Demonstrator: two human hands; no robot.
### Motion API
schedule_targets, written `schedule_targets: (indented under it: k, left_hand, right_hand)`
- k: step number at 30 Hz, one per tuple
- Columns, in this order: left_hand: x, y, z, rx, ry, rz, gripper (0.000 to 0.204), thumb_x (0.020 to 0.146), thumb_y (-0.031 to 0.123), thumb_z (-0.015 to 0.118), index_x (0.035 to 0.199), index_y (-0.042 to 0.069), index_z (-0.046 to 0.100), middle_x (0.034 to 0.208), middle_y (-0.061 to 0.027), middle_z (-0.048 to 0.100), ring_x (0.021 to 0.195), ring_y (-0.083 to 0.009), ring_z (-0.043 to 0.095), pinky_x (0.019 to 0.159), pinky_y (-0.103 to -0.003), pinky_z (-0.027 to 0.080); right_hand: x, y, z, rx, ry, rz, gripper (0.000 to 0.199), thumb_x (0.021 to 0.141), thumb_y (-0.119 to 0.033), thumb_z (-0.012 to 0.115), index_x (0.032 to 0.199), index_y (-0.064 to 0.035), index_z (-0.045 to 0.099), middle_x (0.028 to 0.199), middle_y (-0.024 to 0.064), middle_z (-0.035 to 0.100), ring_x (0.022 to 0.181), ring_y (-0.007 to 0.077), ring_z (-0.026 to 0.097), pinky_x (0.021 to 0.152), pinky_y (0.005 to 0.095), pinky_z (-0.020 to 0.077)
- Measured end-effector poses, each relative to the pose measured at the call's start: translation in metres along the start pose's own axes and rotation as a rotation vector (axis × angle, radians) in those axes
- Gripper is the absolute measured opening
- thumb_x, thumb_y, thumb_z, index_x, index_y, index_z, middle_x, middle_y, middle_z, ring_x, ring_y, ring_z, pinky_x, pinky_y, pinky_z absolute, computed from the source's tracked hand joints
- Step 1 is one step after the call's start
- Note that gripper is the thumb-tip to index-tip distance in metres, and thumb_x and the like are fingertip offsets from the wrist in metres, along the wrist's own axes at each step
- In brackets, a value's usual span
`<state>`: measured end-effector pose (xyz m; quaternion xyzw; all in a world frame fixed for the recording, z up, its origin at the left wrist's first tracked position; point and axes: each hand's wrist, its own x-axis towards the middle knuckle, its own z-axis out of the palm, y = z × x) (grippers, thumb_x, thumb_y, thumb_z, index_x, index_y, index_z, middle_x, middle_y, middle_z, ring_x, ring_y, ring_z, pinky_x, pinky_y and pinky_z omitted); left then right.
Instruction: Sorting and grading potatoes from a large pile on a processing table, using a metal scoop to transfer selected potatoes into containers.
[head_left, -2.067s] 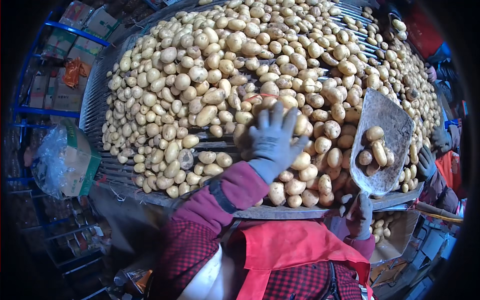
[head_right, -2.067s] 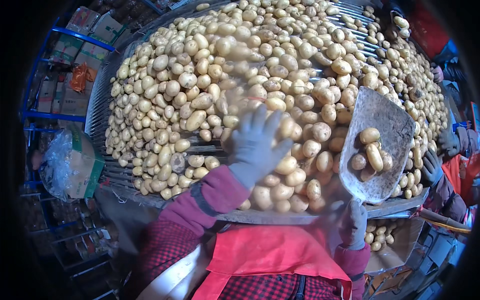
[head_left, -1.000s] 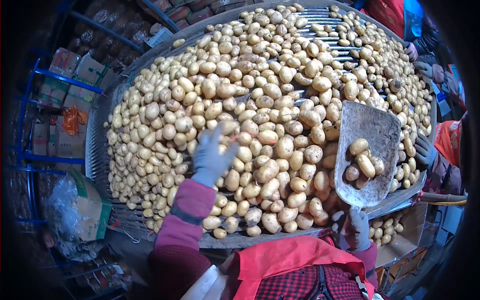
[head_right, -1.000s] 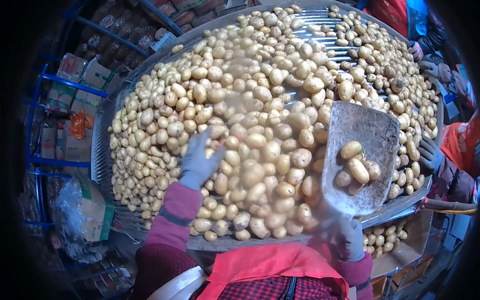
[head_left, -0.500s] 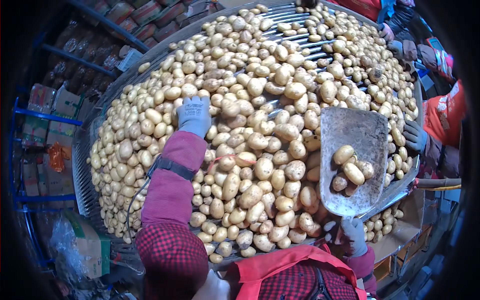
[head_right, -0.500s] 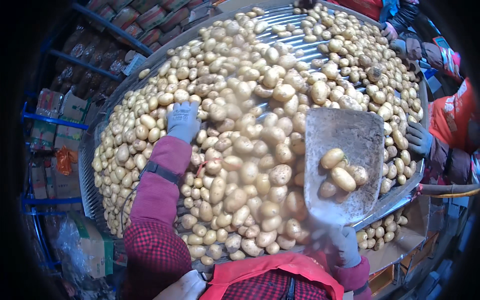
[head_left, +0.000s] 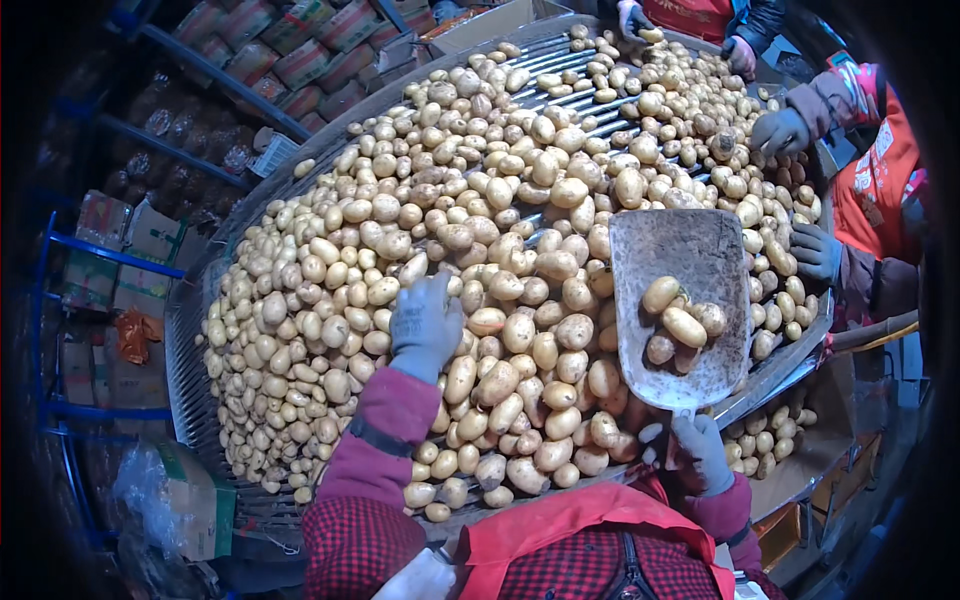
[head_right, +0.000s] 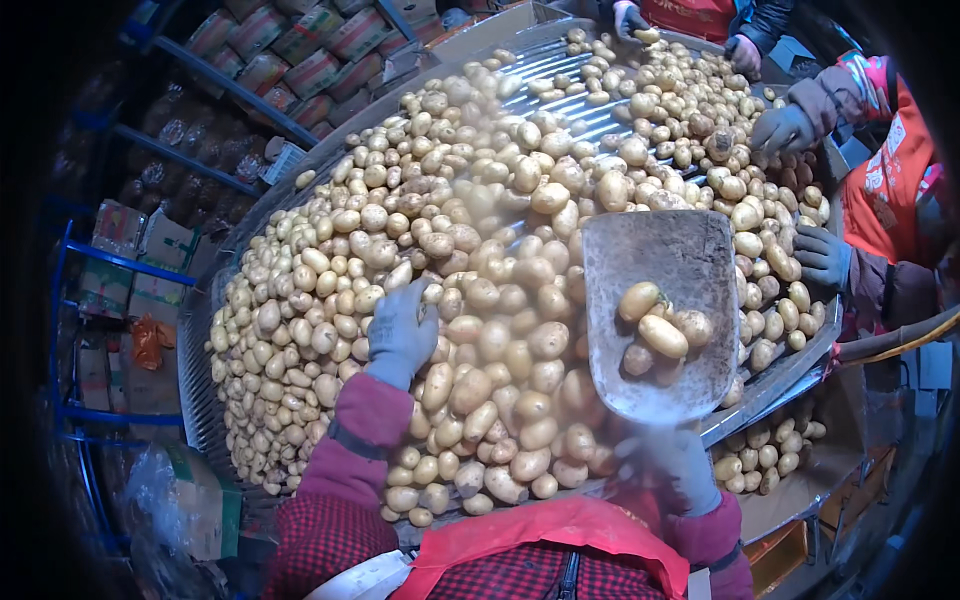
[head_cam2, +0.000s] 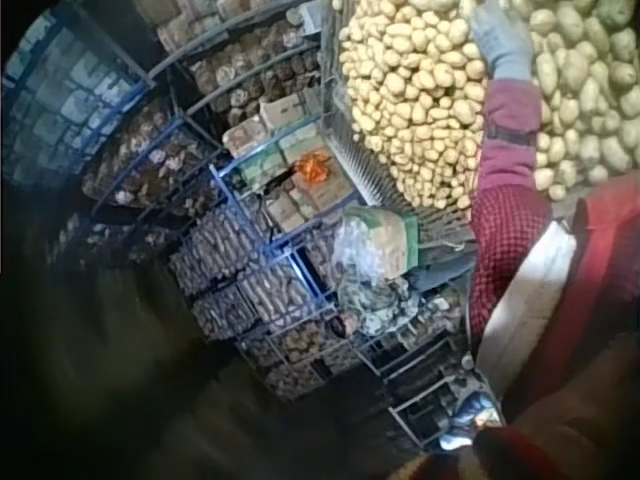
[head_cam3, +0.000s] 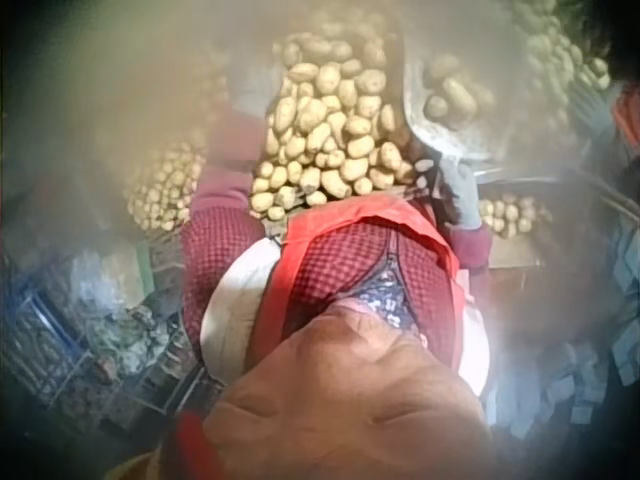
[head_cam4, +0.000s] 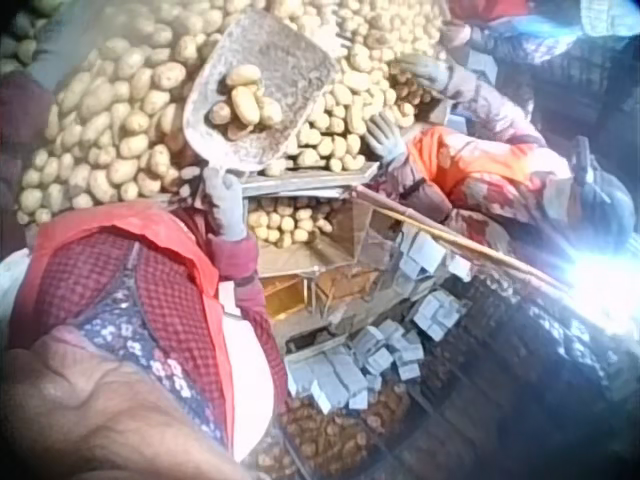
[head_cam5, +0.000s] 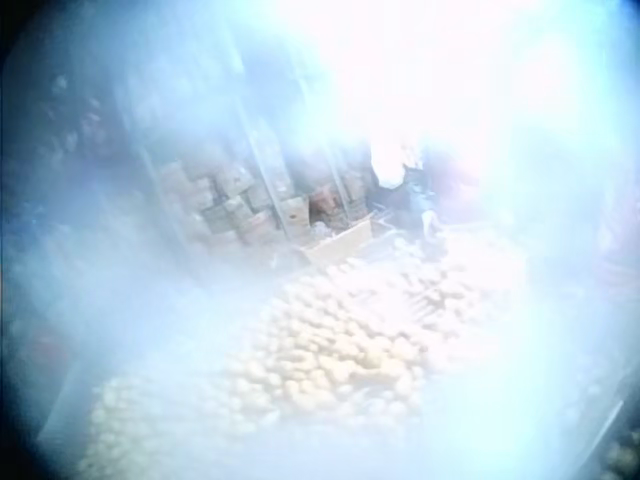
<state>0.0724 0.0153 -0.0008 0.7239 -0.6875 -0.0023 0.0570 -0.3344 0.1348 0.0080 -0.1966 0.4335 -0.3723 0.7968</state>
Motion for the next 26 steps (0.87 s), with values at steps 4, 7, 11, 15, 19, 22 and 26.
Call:
schedule_targets:
  k: [4,7,11,15,19,22,26]
  left_hand:
    - [-0.036,0.014,0.01,-0.164,0.091,-0.003,0.042,0.088,0.025,0.064,0.128,0.011,0.059,0.118,-0.0181,0.063,0.109,-0.0387,0.059,0.096,-0.048,0.048]
    - [-0.045,0.011,0.02,-0.264,0.123,-0.013,0.043,0.088,0.021,0.064,0.129,0.008,0.059,0.121,-0.0195,0.063,0.113,-0.0384,0.058,0.1,-0.047,0.046]
    - [-0.035,0.015,0.009,-0.244,0.043,-0.029,0.043,0.089,0.019,0.064,0.13,0.006,0.059,0.123,-0.0196,0.061,0.117,-0.0377,0.057,0.103,-0.046,0.044]
    - [-0.034,0.018,0.015,-0.21,0.042,-0.092,0.043,0.089,0.016,0.063,0.131,0.007,0.058,0.126,-0.0193,0.059,0.118,-0.0358,0.056,0.104,-0.044,0.044]
    - [-0.031,0.02,0.017,-0.208,0.062,-0.036,0.043,0.089,0.015,0.063,0.131,0.008,0.058,0.124,-0.0188,0.06,0.117,-0.0351,0.056,0.103,-0.043,0.044]
    - [-0.031,0.002,0.027,-0.227,0.056,-0.034,0.043,0.089,0.014,0.063,0.132,0.008,0.058,0.126,-0.019,0.059,0.119,-0.0351,0.056,0.104,-0.043,0.044]
    - [-0.008,-0.02,0.047,-0.286,-0.043,-0.035,0.051,0.087,0.015,0.068,0.137,0.011,0.057,0.133,-0.0175,0.057,0.124,-0.0343,0.054,0.11,-0.044,0.041]
  right_hand:
    - [0.005,0.003,-0.018,-0.488,-0.069,-0.156,0.05,0.094,-0.043,0.066,0.102,0.0062,0.07,0.078,0.0106,0.071,0.07,0.0175,0.069,0.062,0.0289,0.0539]
    - [0.007,0.004,-0.012,-0.135,0.035,0.061,0.053,0.1,-0.042,0.059,0.066,-0.0014,0.061,0.102,0.0213,0.072,0.073,0.0225,0.069,0.063,0.0329,0.0531]
    - [0.008,0.0,-0.007,-0.07,0.005,0.081,0.052,0.1,-0.046,0.058,0.087,0.002,0.071,0.087,0.0121,0.072,0.068,0.0153,0.066,0.059,0.0263,0.0491]
    - [0.001,-0.003,-0.021,-0.175,-0.037,0.044,0.053,0.1,-0.046,0.058,0.079,0.0001,0.071,0.067,0.0059,0.066,0.054,0.012,0.061,0.051,0.0229,0.0442]
    - [-0.013,0.006,-0.015,-0.136,0.032,-0.099,0.047,0.099,-0.041,0.059,0.076,-0.0017,0.07,0.059,0.0018,0.059,0.049,0.0104,0.052,0.05,0.0248,0.0389]
    - [-0.043,0.003,-0.01,-0.146,-0.01,-0.055,0.049,0.1,-0.041,0.058,0.073,-0.0019,0.069,0.06,0.0021,0.059,0.05,0.011,0.052,0.05,0.0255,0.0396]
    - [-0.094,0.022,-0.008,-0.081,0.11,-0.182,0.054,0.098,-0.049,0.059,0.075,-0.0022,0.071,0.058,0.0056,0.06,0.051,0.0128,0.053,0.051,0.0262,0.041]
